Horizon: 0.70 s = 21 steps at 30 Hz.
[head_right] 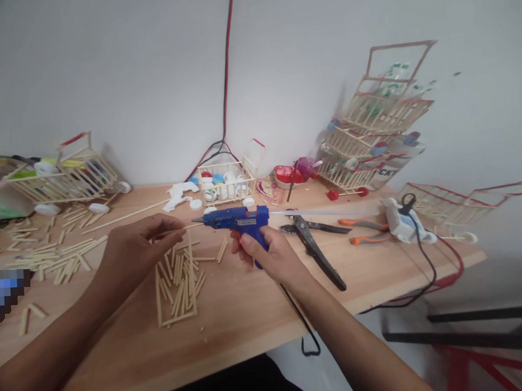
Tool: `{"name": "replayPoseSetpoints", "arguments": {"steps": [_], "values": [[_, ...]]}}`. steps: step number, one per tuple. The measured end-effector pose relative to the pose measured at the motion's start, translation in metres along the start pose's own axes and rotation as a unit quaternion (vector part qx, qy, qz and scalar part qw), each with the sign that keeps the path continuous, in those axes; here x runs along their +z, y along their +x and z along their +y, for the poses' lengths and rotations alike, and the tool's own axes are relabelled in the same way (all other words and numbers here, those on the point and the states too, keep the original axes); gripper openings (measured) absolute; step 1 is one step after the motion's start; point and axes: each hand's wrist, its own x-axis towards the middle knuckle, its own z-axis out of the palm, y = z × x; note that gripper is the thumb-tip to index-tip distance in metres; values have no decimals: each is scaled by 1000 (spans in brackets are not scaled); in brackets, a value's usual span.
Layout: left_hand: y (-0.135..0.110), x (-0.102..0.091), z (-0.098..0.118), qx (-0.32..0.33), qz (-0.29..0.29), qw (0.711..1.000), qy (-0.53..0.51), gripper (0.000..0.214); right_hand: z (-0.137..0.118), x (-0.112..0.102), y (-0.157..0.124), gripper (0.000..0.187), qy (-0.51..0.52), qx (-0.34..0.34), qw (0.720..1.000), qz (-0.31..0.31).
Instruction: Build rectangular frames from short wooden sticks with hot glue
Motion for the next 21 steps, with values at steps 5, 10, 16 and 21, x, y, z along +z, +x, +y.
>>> {"name": "replayPoseSetpoints", "arguments": {"steps": [5, 10, 16, 21], "values": [[0, -1, 0, -5, 14, 1000, 16, 11, 4, 6, 1, 33, 111, -14, 994, -13], [0, 1, -1, -17, 7, 1000, -10, 14, 0, 33, -1, 30, 243, 18, 966, -80], [-2, 3, 1, -27, 19, 999, -34, 14, -2, 52, -1, 25, 296, 29, 951, -86], [-3, 2, 4, -18, 4, 999, -39, 14, 0, 49, -1, 24, 312, 39, 946, -77]]}}
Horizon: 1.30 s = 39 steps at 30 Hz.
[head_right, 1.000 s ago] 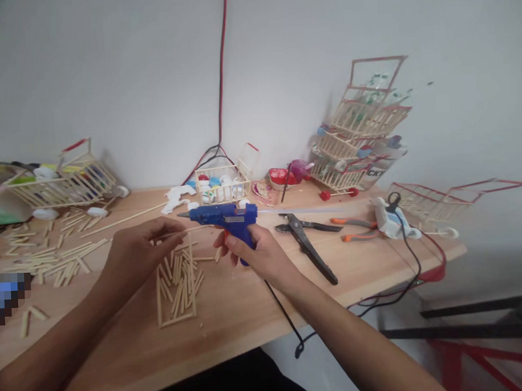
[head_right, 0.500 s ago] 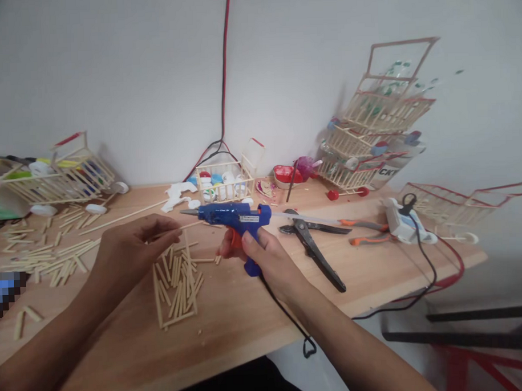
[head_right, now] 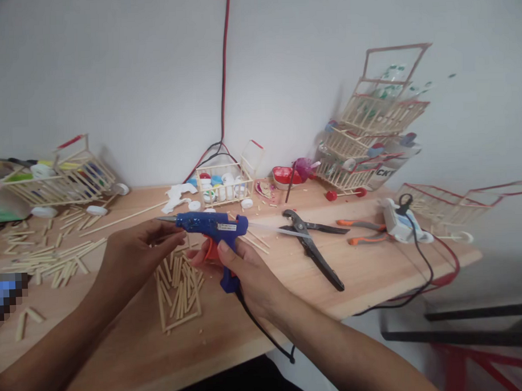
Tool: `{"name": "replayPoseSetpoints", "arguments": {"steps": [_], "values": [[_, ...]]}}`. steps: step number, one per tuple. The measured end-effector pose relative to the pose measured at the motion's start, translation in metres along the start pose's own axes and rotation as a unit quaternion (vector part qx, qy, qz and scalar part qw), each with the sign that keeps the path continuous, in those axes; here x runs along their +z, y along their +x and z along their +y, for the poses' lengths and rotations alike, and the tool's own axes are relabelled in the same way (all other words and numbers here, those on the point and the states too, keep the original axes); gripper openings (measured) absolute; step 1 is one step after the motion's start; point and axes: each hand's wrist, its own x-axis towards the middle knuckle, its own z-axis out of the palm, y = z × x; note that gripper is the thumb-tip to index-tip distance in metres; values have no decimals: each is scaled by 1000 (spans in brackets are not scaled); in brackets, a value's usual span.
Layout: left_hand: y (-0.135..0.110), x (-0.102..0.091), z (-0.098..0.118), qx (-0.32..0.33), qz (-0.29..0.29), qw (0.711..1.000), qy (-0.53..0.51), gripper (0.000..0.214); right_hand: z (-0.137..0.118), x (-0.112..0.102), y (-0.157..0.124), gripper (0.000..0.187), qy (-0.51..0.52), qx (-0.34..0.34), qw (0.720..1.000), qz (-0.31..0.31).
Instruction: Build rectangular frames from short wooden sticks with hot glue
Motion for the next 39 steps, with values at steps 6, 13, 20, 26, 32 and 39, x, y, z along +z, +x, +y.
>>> {"name": "replayPoseSetpoints", "arguments": {"steps": [6, 13, 20, 26, 32, 39], "values": [[-1, 2, -1, 8, -20, 1000, 1, 16, 0, -5, -1, 22, -4, -4, 1000, -6], [-1, -1, 4, 55, -31, 997, 38, 11, -30, -28, 3, 26, -103, -21, 992, 69], [-1, 1, 5, 70, -34, 997, -14, 10, -61, -54, 5, 32, -180, 22, 981, 69], [7, 4, -2, -53, -60, 979, -187, 12, -49, -55, 1, 36, -161, 50, 983, 65], [8, 10, -13, -124, -65, 931, -337, 15, -51, -40, -2, 40, -138, 84, 986, 46], [8, 15, -10, -184, -52, 888, -419, 19, -49, -34, -5, 38, -136, 92, 985, 48]]}}
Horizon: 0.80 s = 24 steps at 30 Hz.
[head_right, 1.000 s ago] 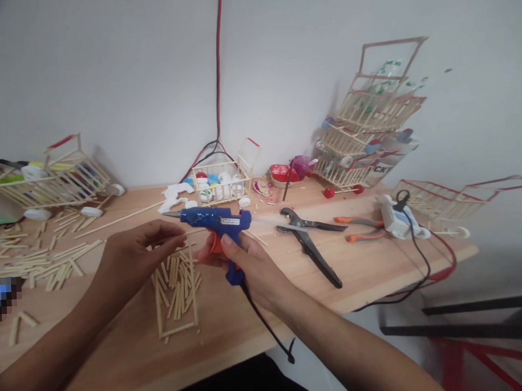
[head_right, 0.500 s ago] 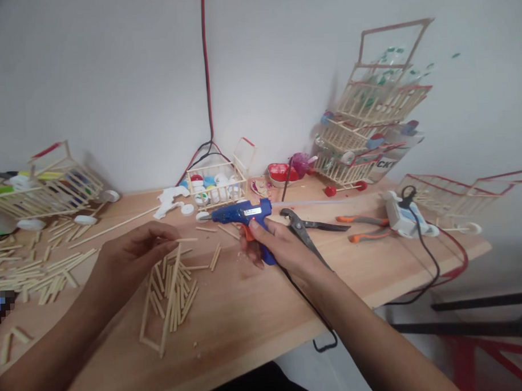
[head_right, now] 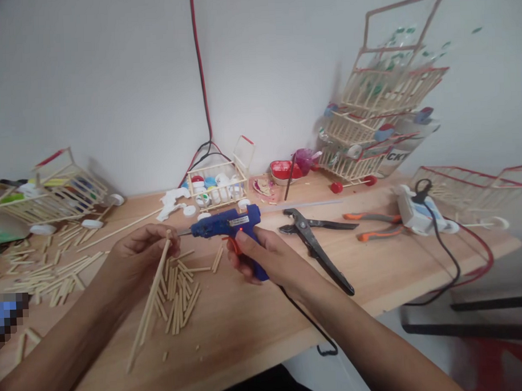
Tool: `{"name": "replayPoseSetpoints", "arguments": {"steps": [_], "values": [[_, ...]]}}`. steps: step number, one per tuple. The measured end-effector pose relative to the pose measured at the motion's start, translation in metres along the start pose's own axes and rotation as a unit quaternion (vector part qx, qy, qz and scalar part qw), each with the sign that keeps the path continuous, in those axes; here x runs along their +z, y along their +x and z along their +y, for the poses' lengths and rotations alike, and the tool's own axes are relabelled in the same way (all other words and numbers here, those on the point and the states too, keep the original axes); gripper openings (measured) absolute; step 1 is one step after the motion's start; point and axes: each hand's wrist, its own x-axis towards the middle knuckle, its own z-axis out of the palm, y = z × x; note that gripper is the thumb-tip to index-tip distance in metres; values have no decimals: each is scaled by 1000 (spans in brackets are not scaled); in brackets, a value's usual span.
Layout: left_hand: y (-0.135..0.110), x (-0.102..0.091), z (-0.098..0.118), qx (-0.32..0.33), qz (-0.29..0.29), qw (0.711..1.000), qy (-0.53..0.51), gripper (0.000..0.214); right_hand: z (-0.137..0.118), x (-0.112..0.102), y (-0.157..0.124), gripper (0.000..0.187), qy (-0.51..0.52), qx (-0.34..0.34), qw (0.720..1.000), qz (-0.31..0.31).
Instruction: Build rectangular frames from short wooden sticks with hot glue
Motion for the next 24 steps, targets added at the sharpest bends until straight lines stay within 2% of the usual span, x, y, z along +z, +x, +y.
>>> {"name": "replayPoseSetpoints", "arguments": {"steps": [8, 15, 24], "values": [[-1, 1, 1, 32, 31, 998, 43, 18, 6, 1, 3, 38, 8, 0, 1000, -23], [-3, -1, 2, 17, 32, 998, 52, 18, 7, 2, 3, 37, 17, 5, 1000, -23], [-2, -2, 1, 34, 38, 995, 81, 18, 10, 1, 6, 37, 23, 9, 999, -28]]}}
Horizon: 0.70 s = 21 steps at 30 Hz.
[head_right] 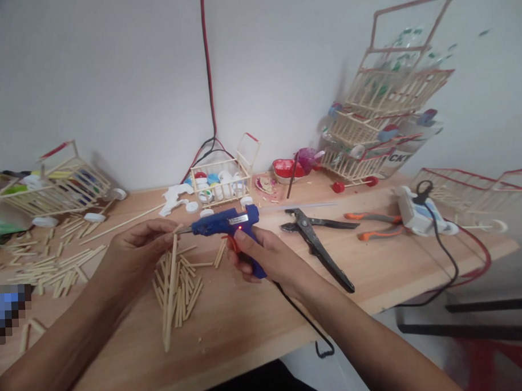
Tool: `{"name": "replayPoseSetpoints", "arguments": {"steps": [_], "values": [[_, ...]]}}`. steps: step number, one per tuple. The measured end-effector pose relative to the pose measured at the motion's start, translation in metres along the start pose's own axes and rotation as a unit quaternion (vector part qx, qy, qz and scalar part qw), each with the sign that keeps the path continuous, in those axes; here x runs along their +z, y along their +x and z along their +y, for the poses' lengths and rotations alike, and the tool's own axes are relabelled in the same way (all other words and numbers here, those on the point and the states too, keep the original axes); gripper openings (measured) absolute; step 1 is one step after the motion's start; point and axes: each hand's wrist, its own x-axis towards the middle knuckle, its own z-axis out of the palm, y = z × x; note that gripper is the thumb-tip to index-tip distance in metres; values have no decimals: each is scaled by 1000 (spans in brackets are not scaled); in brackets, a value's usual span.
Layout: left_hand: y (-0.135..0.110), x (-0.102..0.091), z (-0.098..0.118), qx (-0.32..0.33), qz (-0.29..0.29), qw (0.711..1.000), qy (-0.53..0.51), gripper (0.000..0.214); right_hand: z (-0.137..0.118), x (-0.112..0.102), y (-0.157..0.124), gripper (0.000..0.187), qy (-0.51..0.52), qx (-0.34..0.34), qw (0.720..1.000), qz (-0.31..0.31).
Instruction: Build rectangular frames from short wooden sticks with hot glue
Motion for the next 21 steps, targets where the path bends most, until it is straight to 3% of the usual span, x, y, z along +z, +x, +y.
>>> {"name": "replayPoseSetpoints", "arguments": {"steps": [15, 18, 21], "values": [[0, 1, 3, -3, 9, 1000, 8, 19, 2, -3, 2, 36, -3, 3, 1000, -11], [-2, 3, 7, 0, 25, 999, 33, 19, 3, -4, 1, 38, -41, -13, 999, -2], [-4, 5, 11, 2, 40, 998, 55, 19, 3, -3, -5, 38, -147, -64, 986, 40]]}}
